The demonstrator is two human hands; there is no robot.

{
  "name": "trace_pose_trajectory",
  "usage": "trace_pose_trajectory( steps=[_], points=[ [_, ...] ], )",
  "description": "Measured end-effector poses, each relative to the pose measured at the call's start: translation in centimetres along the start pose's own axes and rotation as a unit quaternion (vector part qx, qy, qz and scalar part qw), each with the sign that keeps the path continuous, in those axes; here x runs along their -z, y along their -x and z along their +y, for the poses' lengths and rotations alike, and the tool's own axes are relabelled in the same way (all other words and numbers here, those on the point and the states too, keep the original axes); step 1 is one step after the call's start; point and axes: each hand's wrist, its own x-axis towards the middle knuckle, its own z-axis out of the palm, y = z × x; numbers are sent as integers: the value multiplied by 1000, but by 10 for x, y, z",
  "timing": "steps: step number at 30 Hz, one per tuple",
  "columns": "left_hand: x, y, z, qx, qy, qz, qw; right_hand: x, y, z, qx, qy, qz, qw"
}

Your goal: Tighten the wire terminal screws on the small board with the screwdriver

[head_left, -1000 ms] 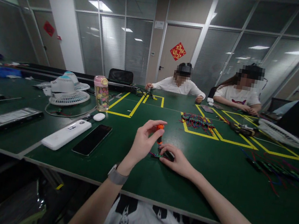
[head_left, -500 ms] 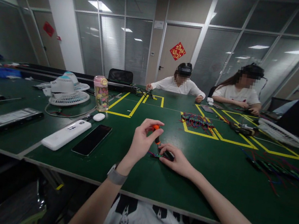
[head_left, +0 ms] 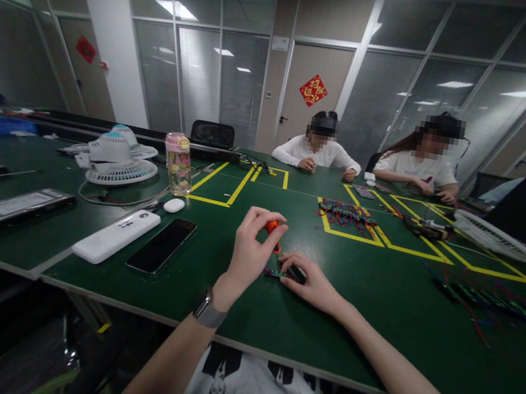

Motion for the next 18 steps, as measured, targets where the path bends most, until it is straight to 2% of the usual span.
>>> trace_pose_trajectory(
  steps=[2, 4, 7, 9, 11, 14, 16, 18],
  points=[
    [1, 1, 2, -33, -42, 4, 999, 0, 0, 0, 0, 1, 2, 1000],
    [1, 2, 4, -35, -3, -26, 999, 0, 0, 1, 0, 0, 4, 1000],
    [0, 0, 4, 26, 120, -80, 989, 0, 0, 2, 1, -1, 2, 1000],
    [0, -2, 2, 59, 160, -90, 981, -1, 0, 2, 0, 0, 1, 1000],
    [0, -2, -1, 58, 133, -63, 987, -1, 0, 3, -2, 2, 1, 1000],
    [0, -1, -3, 27, 36, -10, 999, -1, 1, 4, -4, 3, 0, 1000],
    [0, 0, -2, 11, 15, -11, 1000, -1, 1, 4, -4, 3, 0, 1000],
    [0, 0, -1, 18, 58, -48, 997, -1, 1, 4, -5, 3, 1, 1000]
  ],
)
